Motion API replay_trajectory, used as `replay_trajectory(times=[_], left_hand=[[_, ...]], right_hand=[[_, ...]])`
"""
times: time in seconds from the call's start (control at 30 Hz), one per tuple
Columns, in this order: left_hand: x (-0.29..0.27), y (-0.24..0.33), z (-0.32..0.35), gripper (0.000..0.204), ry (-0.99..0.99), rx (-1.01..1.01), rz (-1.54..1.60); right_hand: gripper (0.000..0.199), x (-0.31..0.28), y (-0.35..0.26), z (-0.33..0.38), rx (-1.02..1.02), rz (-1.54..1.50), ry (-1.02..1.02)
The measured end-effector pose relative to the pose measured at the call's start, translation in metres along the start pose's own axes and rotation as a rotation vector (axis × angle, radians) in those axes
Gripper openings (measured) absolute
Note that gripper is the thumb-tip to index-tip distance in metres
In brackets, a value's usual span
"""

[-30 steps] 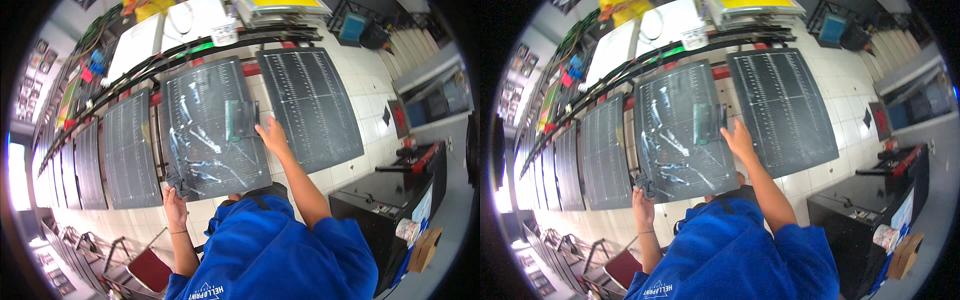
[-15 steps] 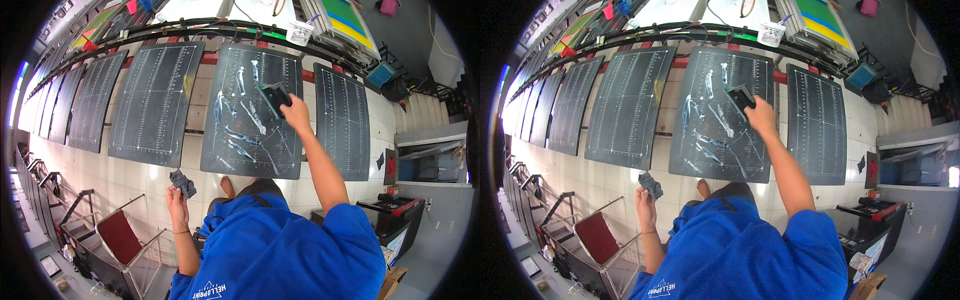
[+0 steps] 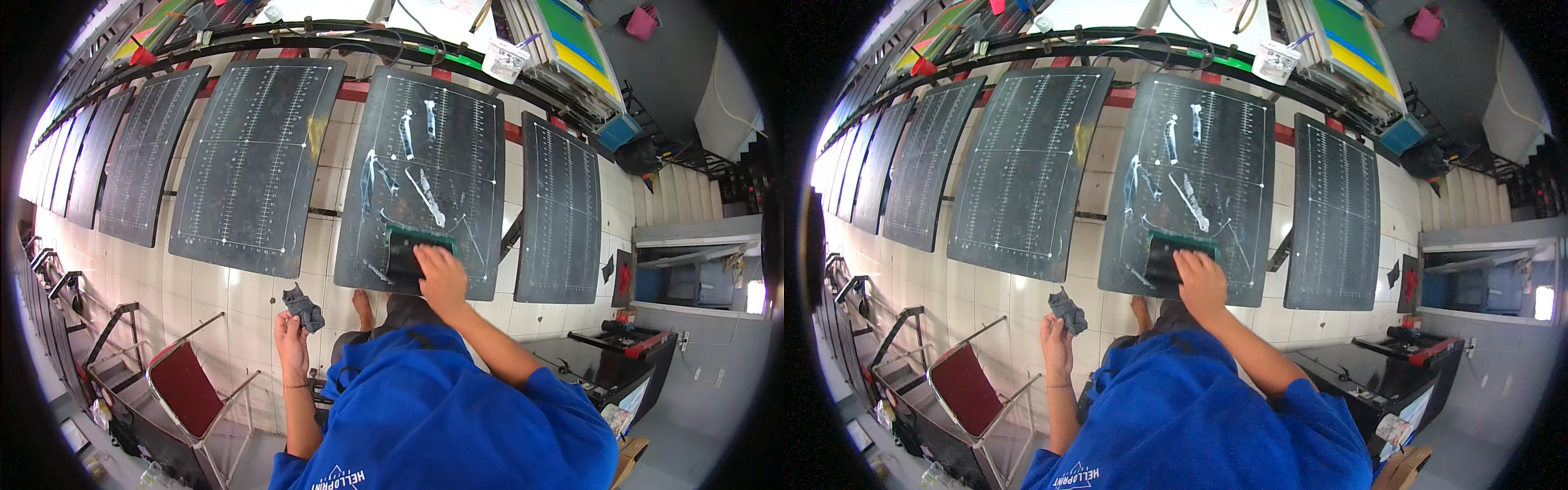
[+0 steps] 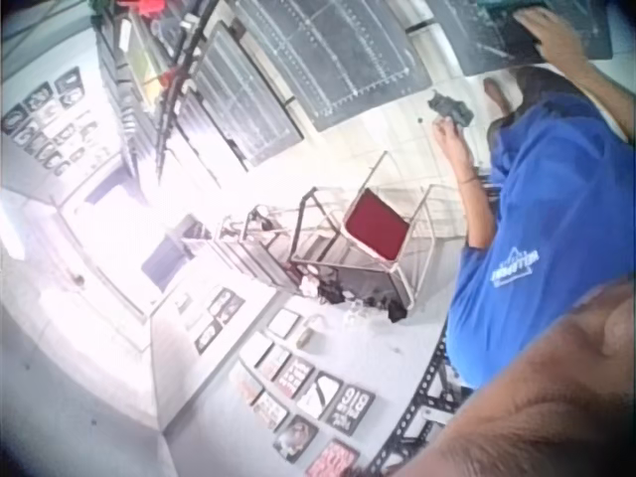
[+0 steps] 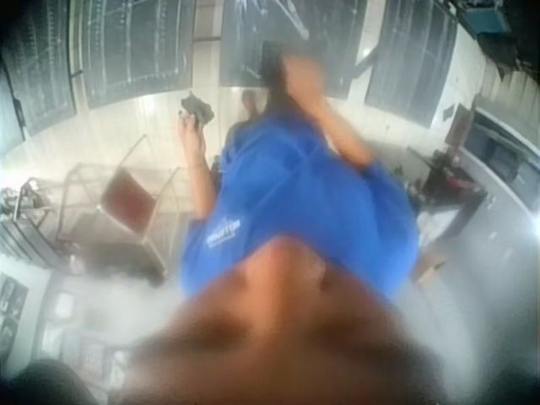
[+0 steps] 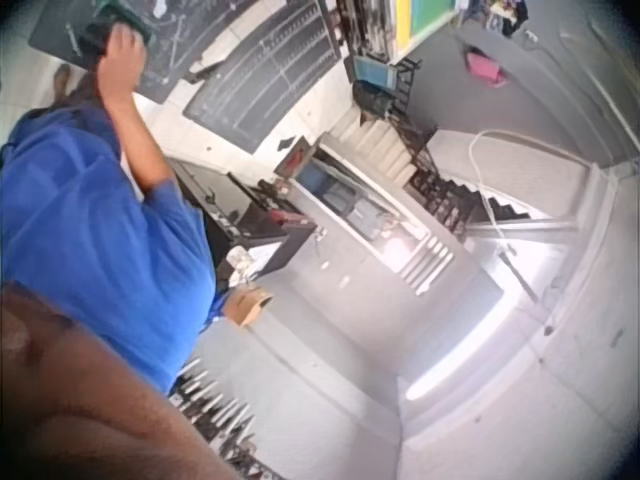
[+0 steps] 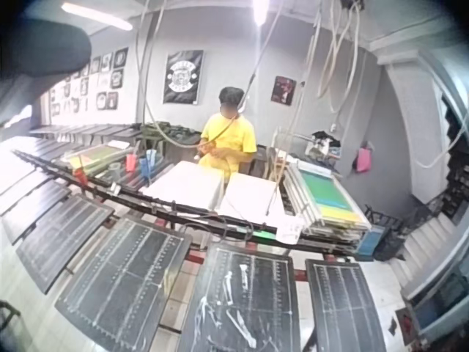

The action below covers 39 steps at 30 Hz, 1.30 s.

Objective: The person cleans a large, flat, dark screen using a green squeegee and a white paste. They spread the paste across the surface with the squeegee, then wipe it off with a dark cloth. The person also uses a small brush to clean the edges of the screen.

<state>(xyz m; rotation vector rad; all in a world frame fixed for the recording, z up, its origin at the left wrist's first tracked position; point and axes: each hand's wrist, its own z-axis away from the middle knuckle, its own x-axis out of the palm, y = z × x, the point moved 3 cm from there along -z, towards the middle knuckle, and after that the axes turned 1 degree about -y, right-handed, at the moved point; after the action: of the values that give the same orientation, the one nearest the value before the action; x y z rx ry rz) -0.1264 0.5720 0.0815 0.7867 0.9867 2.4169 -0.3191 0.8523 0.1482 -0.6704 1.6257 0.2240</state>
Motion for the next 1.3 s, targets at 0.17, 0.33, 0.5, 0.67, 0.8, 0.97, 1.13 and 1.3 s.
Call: replay_trajectory(times=[0.17, 0.33, 0.5, 0.67, 0.8, 0.97, 1.13, 1.3], left_hand=[[-0.001, 0.002, 0.012, 0.009, 0.064, 0.003, -0.062], [-0.013, -0.008, 0.021, 0.01, 0.102, -0.028, -0.117], [-0.02, -0.027, 0.021, 0.009, 0.174, -0.043, -0.109], [-0.056, -0.072, 0.019, 0.009, 0.32, -0.079, -0.131], [-0.081, -0.095, 0.025, 0.009, 0.346, -0.109, -0.175], [-0.091, -0.1, 0.025, 0.008, 0.334, -0.148, -0.193], [-0.083, -0.105, 0.002, 0.006, 0.29, -0.142, -0.259], [-0.095, -0.129, -0.032, 0.007, 0.201, -0.155, -0.277]], right_hand=[[0.055, 0.019, 0.065, -0.128, 0.002, 0.03, 0.077], [0.037, 0.015, 0.135, -0.259, 0.077, 0.022, 0.097], [0.042, 0.022, 0.116, -0.218, -0.001, -0.001, 0.118], [0.042, -0.002, 0.101, -0.189, 0.027, -0.018, -0.047], [0.027, -0.008, 0.154, -0.272, 0.255, 0.086, 0.108], [0.019, 0.025, 0.157, -0.33, 0.35, 0.152, 0.111], [0.031, 0.032, 0.09, -0.27, 0.102, 0.035, 0.049], [0.052, 0.015, 0.046, -0.14, -0.083, -0.065, -0.064]])
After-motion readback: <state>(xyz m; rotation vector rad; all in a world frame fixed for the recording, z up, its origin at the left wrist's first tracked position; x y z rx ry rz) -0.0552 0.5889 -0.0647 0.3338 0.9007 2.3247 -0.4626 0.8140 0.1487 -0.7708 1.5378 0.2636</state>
